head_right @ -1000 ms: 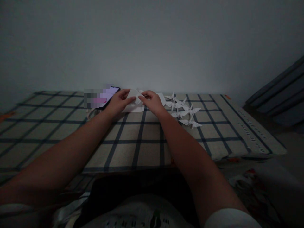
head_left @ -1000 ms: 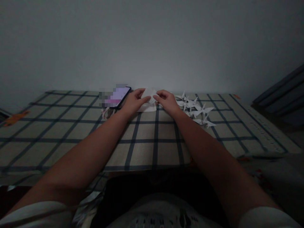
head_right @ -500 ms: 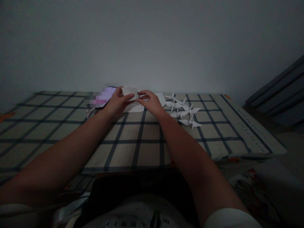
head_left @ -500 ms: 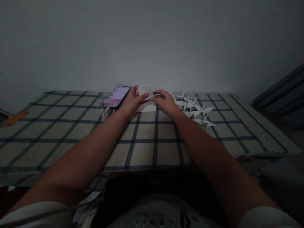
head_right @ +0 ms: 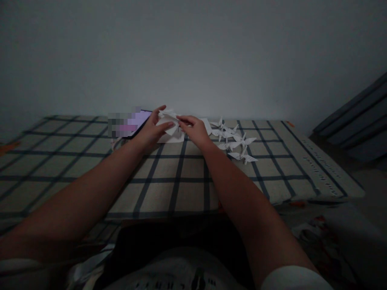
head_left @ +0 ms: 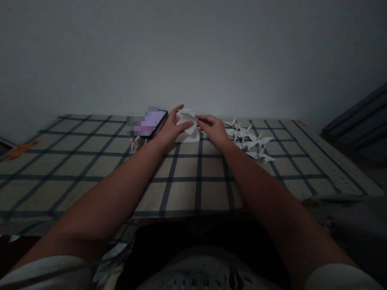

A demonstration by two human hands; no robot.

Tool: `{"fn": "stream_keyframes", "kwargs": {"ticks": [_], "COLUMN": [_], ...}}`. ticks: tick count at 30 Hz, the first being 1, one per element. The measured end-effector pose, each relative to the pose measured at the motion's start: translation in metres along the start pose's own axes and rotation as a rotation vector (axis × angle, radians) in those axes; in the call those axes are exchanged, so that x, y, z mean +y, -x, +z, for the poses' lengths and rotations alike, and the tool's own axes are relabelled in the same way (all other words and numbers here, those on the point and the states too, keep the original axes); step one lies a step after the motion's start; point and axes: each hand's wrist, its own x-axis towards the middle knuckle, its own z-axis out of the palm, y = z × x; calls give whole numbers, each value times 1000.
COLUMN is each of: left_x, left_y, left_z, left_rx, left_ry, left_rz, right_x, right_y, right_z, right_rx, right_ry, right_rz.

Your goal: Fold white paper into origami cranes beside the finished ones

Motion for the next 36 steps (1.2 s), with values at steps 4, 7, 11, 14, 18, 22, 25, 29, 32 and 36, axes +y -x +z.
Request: {"fn": "stream_keyframes", "kwargs": {"ticks": [4, 7, 11, 14, 18, 22, 25, 29, 32, 36], "left_x": [5, 7, 5, 1, -1, 3, 4, -2, -3, 2], "left_y": [1, 2, 3, 0, -4, -2, 0, -3, -5, -3], "left_z": [-3, -3, -1, -2, -2, -2, -3, -7, -8, -8], "left_rx": [18, 23, 33, 64, 107, 98, 56, 60, 61, -23], "left_ry": [-57, -77, -37, -36, -8, 12, -42, -179, -238, -280], "left_rz": [28, 26, -1, -13, -39, -66, -75, 6, 119, 109], "right_x": [-1, -2, -4, -6, -9, -9, -6, -3, -5, -13], "right_y": [-1, -1, -1, -1, 0, -1, -4, -5, -1, 4], "right_z": [0, -1, -2, -4, -3, 0, 0, -1, 0, 3], "right_rx": [23, 34, 25, 12, 11, 43, 55, 63, 11, -24], "right_ry": [-1, -2, 18, 62, 73, -29, -65, 13, 107, 129], "right_rz": [24, 25, 1, -25, -32, 37, 92, 49, -10, -29]}}
